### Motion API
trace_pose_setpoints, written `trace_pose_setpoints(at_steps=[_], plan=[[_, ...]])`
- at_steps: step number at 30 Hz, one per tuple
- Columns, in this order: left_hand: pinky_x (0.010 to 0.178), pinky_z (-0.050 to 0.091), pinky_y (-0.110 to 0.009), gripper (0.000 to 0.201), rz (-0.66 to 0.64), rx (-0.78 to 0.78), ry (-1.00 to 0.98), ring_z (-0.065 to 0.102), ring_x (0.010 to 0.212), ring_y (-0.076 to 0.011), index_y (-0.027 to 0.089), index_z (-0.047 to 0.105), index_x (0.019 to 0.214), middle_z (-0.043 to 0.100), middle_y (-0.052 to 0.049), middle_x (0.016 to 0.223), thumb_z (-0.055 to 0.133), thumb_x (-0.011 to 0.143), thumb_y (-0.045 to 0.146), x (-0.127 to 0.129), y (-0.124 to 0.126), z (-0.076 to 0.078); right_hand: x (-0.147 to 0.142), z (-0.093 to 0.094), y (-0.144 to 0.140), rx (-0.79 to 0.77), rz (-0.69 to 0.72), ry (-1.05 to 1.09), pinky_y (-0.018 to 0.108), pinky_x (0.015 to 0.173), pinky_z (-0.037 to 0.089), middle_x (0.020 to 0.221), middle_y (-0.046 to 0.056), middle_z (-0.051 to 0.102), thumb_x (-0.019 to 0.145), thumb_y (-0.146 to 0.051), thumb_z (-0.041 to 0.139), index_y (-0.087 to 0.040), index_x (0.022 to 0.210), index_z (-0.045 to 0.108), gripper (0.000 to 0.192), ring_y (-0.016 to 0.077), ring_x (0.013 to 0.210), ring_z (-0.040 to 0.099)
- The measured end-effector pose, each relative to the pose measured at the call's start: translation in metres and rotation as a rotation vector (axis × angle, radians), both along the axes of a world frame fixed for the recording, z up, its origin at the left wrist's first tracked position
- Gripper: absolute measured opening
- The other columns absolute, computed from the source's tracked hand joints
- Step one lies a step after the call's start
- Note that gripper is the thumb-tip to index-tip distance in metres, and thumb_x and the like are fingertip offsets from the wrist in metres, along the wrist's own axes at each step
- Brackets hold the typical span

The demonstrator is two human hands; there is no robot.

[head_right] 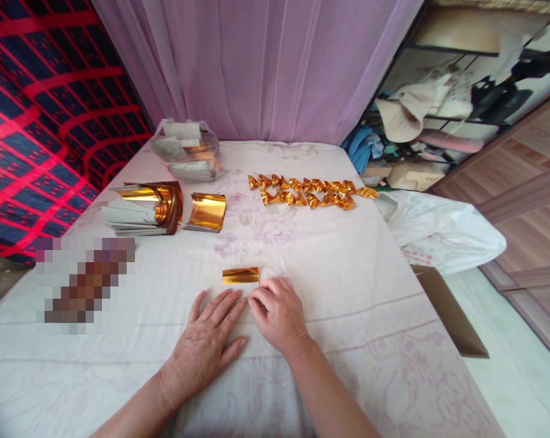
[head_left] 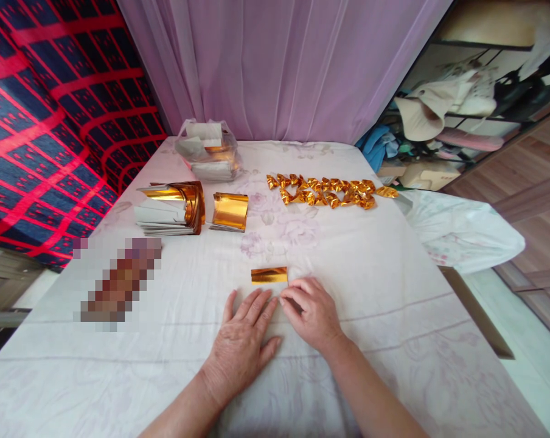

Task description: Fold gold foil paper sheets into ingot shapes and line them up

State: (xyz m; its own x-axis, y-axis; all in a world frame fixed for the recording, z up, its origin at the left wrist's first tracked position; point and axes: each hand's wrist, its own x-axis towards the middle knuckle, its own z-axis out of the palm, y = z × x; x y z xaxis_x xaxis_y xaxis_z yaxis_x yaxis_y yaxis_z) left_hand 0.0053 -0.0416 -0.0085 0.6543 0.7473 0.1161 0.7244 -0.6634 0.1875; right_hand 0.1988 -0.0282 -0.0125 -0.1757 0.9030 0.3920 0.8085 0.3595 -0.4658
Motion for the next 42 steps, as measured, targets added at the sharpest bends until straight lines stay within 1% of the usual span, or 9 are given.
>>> trace_pose_setpoints(at_steps=[12, 15, 19, 25, 28, 31, 35, 37, 42], plan=[[0.117, 0.013, -0.058, 0.055, 0.001, 0.005, 0.008, 0.045, 0.131, -0.0296, 0.018, 0.045, 0.141, 0.049, -0.01, 0.145, 0.052, 0.09, 0.039, 0.001, 0.0, 0.002, -0.003, -0.004, 0.002, -0.026, -0.057, -0.014, 0.032, 0.078, 0.044, 0.08, 0.002, 0.062, 0.084, -0.021, 0.061, -0.023, 0.076, 0.064, 0.009, 0.0188, 0.082, 0.056], [0.117, 0.013, -0.058, 0.053, 0.006, 0.017, 0.003, 0.045, 0.131, -0.0292, 0.018, 0.046, 0.14, 0.05, -0.01, 0.145, 0.051, 0.091, 0.041, 0.001, 0.0, 0.002, -0.001, -0.006, 0.002, -0.025, -0.046, 0.023, 0.032, 0.079, 0.045, 0.081, 0.002, 0.062, 0.083, -0.017, 0.058, -0.023, 0.077, 0.064, 0.01, 0.0186, 0.083, 0.056], [0.117, 0.014, -0.056, 0.052, 0.024, 0.02, -0.014, 0.046, 0.131, -0.0275, 0.02, 0.049, 0.138, 0.051, -0.008, 0.144, 0.047, 0.093, 0.047, 0.001, 0.0, 0.001, 0.003, -0.009, 0.003, -0.018, -0.021, 0.074, 0.031, 0.079, 0.045, 0.083, 0.003, 0.064, 0.078, -0.008, 0.053, -0.022, 0.08, 0.064, 0.018, 0.0186, 0.084, 0.057], [0.117, 0.015, -0.056, 0.054, 0.031, 0.038, -0.031, 0.047, 0.129, -0.0274, 0.02, 0.049, 0.138, 0.053, -0.008, 0.142, 0.045, 0.094, 0.05, 0.002, 0.0, -0.001, 0.005, -0.011, 0.004, -0.006, -0.006, 0.07, 0.032, 0.077, 0.047, 0.083, 0.003, 0.065, 0.078, -0.007, 0.055, -0.021, 0.079, 0.064, 0.017, 0.0196, 0.084, 0.059], [0.117, 0.016, -0.056, 0.054, 0.032, 0.046, -0.026, 0.047, 0.129, -0.0276, 0.021, 0.049, 0.139, 0.053, -0.009, 0.141, 0.046, 0.093, 0.05, 0.002, 0.0, -0.002, 0.008, -0.007, 0.005, -0.015, 0.017, 0.104, 0.031, 0.077, 0.049, 0.085, 0.004, 0.065, 0.081, -0.009, 0.054, -0.022, 0.083, 0.064, 0.016, 0.0192, 0.084, 0.06], [0.117, 0.016, -0.056, 0.054, 0.033, 0.038, -0.028, 0.046, 0.13, -0.0276, 0.021, 0.049, 0.139, 0.053, -0.009, 0.142, 0.045, 0.094, 0.05, 0.002, 0.0, -0.001, 0.008, 0.003, 0.003, -0.024, 0.01, 0.184, 0.028, 0.077, 0.051, 0.092, 0.005, 0.066, 0.085, -0.01, 0.049, -0.021, 0.092, 0.063, 0.019, 0.017, 0.086, 0.063], [0.117, 0.013, -0.056, 0.054, 0.037, 0.027, -0.038, 0.046, 0.13, -0.0274, 0.02, 0.048, 0.139, 0.052, -0.009, 0.143, 0.045, 0.094, 0.05, 0.003, 0.0, 0.0, -0.003, 0.012, 0.0, -0.023, 0.014, 0.255, 0.027, 0.079, 0.052, 0.095, 0.006, 0.066, 0.088, -0.01, 0.044, -0.022, 0.097, 0.059, 0.021, 0.0163, 0.089, 0.064], [0.117, 0.013, -0.056, 0.055, 0.033, 0.029, -0.042, 0.046, 0.13, -0.0274, 0.019, 0.048, 0.139, 0.053, -0.009, 0.142, 0.045, 0.094, 0.05, 0.002, 0.0, 0.0, -0.011, 0.01, 0.0, -0.031, 0.027, 0.261, 0.028, 0.08, 0.052, 0.094, 0.006, 0.066, 0.089, -0.01, 0.042, -0.022, 0.096, 0.058, 0.021, 0.0167, 0.09, 0.064], [0.117, 0.013, -0.055, 0.055, 0.023, 0.043, -0.047, 0.047, 0.13, -0.0271, 0.019, 0.048, 0.139, 0.054, -0.009, 0.141, 0.046, 0.093, 0.05, 0.002, 0.001, 0.0, -0.019, -0.005, 0.002, -0.037, -0.03, 0.223, 0.029, 0.077, 0.052, 0.087, 0.005, 0.066, 0.088, -0.011, 0.042, -0.022, 0.091, 0.057, 0.019, 0.0173, 0.084, 0.064]])
